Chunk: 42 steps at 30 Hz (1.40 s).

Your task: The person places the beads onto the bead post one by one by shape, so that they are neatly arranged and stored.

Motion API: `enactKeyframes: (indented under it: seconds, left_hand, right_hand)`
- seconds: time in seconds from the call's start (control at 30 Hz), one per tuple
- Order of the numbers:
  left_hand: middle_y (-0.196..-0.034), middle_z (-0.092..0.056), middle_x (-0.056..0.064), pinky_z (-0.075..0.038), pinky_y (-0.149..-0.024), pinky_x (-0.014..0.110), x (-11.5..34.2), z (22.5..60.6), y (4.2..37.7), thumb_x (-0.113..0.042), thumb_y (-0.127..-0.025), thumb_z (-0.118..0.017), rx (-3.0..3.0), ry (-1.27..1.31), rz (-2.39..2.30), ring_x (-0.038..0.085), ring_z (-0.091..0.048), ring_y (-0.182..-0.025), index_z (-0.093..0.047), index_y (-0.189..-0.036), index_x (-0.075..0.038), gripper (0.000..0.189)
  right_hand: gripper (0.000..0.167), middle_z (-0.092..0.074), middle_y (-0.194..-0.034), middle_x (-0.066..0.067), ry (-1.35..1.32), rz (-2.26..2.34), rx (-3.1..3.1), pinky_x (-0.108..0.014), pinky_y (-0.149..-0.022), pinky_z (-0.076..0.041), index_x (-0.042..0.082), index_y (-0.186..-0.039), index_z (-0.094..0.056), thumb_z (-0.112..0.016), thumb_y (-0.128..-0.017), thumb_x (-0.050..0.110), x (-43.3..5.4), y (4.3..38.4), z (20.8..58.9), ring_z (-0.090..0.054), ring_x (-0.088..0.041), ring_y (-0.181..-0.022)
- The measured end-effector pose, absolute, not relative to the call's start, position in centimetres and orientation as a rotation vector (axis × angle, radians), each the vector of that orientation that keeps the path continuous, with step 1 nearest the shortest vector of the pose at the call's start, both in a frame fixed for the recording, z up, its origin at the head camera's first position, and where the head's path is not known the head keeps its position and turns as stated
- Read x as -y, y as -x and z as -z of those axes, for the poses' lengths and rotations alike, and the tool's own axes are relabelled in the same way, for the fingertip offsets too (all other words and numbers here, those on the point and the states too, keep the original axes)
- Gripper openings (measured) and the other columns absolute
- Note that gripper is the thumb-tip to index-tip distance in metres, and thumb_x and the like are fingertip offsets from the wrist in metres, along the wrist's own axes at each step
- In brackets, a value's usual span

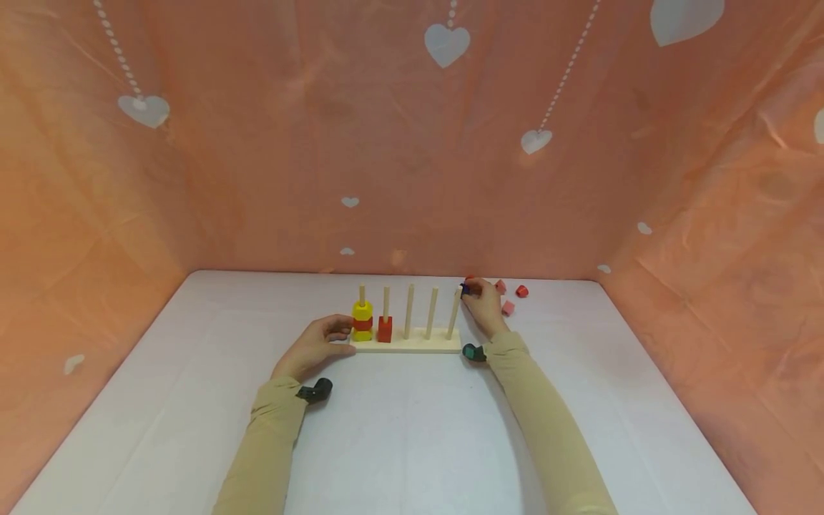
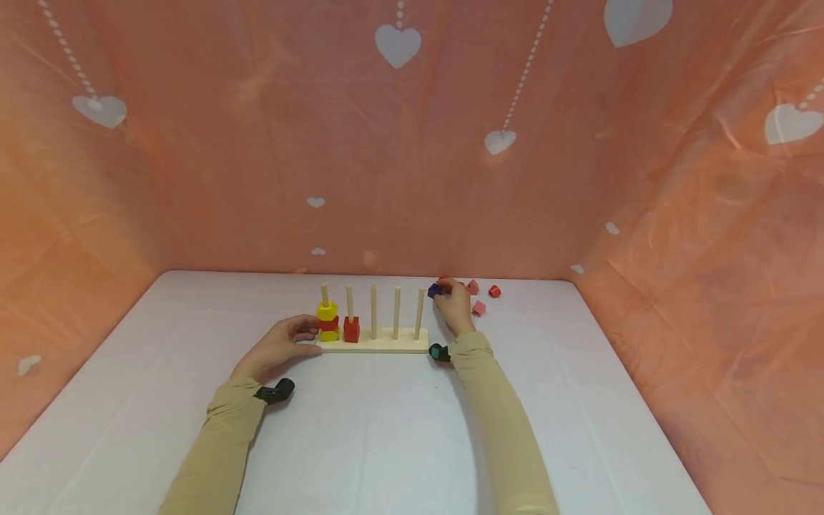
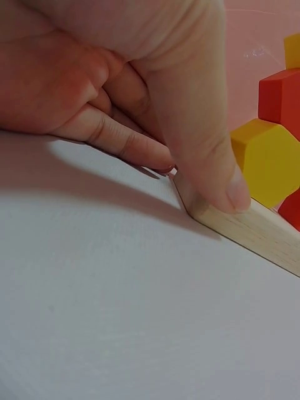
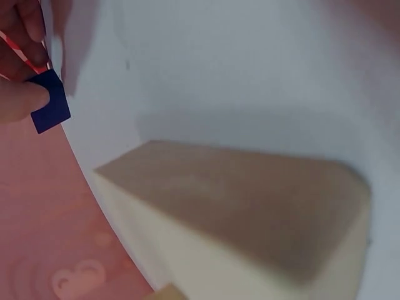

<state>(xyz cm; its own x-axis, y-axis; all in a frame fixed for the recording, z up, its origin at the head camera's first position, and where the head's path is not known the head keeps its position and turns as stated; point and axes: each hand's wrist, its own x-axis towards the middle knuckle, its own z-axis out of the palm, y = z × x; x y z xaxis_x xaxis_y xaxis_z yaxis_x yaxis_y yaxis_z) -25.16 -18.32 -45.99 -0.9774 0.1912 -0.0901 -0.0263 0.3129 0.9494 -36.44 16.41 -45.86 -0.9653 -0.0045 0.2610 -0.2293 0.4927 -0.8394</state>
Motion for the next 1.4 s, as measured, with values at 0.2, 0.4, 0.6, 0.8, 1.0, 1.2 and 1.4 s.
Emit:
enactKeyframes:
  seconds: [0.2, 0.4, 0.6, 0.8, 1.0, 1.2, 1.4]
  left_hand:
    - [-0.132, -0.052, 0.013, -0.042, -0.1, 0.041, 18.3, 46.2, 25.1, -0.008, -0.079, -0.079, -2.399, -0.172, -1.727, 0.029, -0.049, -0.116, -0.05, -0.133, -0.004, 0.061]
    - [-0.13, -0.053, 0.011, -0.043, -0.101, 0.041, 18.5, 46.2, 25.1, -0.01, -0.078, -0.08, -2.389, -0.157, -1.734, 0.029, -0.049, -0.117, -0.052, -0.131, -0.007, 0.06]
    - [-0.132, -0.052, 0.014, -0.042, -0.101, 0.041, 18.8, 46.3, 25.1, -0.01, -0.079, -0.079, -2.4, -0.203, -1.725, 0.03, -0.049, -0.118, -0.05, -0.133, -0.004, 0.062]
    - [-0.134, -0.05, 0.016, -0.042, -0.101, 0.041, 19.0, 46.3, 25.2, -0.01, -0.08, -0.078, -2.413, -0.251, -1.705, 0.031, -0.049, -0.119, -0.048, -0.135, -0.002, 0.063]
    - [-0.134, -0.05, 0.015, -0.042, -0.101, 0.042, 19.0, 46.3, 25.2, -0.009, -0.08, -0.078, -2.4, -0.237, -1.721, 0.032, -0.049, -0.118, -0.048, -0.134, -0.002, 0.062]
    - [-0.134, -0.05, 0.015, -0.041, -0.101, 0.041, 18.9, 46.2, 25.4, -0.01, -0.08, -0.078, -2.403, -0.23, -1.708, 0.031, -0.049, -0.118, -0.048, -0.135, -0.004, 0.063]
    - [-0.134, -0.05, 0.015, -0.042, -0.101, 0.04, 18.8, 46.3, 25.6, -0.01, -0.08, -0.078, -2.409, -0.259, -1.698, 0.03, -0.049, -0.118, -0.048, -0.135, -0.003, 0.063]
  right_hand:
    - [0.034, -0.06, -0.116, -0.023, -0.213, -1.468, 2.516, -0.042, -0.093, -0.046, -0.008, -0.119, -0.059, -0.062, -0.085, -0.004, -17.0, 35.9, 46.2, -0.056, -0.033, -0.106]
    - [0.035, -0.058, -0.122, -0.022, -0.188, -1.667, 2.442, -0.039, -0.091, -0.049, -0.005, -0.122, -0.059, -0.062, -0.088, -0.003, -17.5, 34.8, 45.6, -0.059, -0.032, -0.109]
    - [0.036, -0.06, -0.117, -0.018, -0.243, -1.811, 2.326, -0.038, -0.085, -0.053, -0.001, -0.126, -0.057, -0.06, -0.09, -0.001, -17.7, 33.6, 43.8, -0.06, -0.029, -0.105]
    - [0.035, -0.059, -0.118, -0.024, -0.357, -1.732, 2.248, -0.027, -0.086, -0.051, -0.007, -0.123, -0.057, -0.062, -0.088, -0.005, -17.2, 31.8, 40.5, -0.058, -0.035, -0.107]
    - [0.034, -0.059, -0.116, -0.027, -0.455, -1.788, 2.127, -0.026, -0.084, -0.051, -0.008, -0.121, -0.059, -0.062, -0.087, -0.009, -15.8, 29.5, 37.0, -0.057, -0.039, -0.106]
    - [0.034, -0.062, -0.114, -0.02, -0.517, -1.784, 2.041, -0.022, -0.083, -0.051, -0.005, -0.12, -0.061, -0.066, -0.086, -0.005, -14.7, 29.6, 36.0, -0.061, -0.027, -0.101]
    - [0.035, -0.061, -0.112, -0.026, -0.65, -1.818, 1.962, -0.022, -0.079, -0.051, -0.01, -0.119, -0.059, -0.065, -0.085, -0.009, -12.8, 28.9, 34.7, -0.059, -0.035, -0.099]
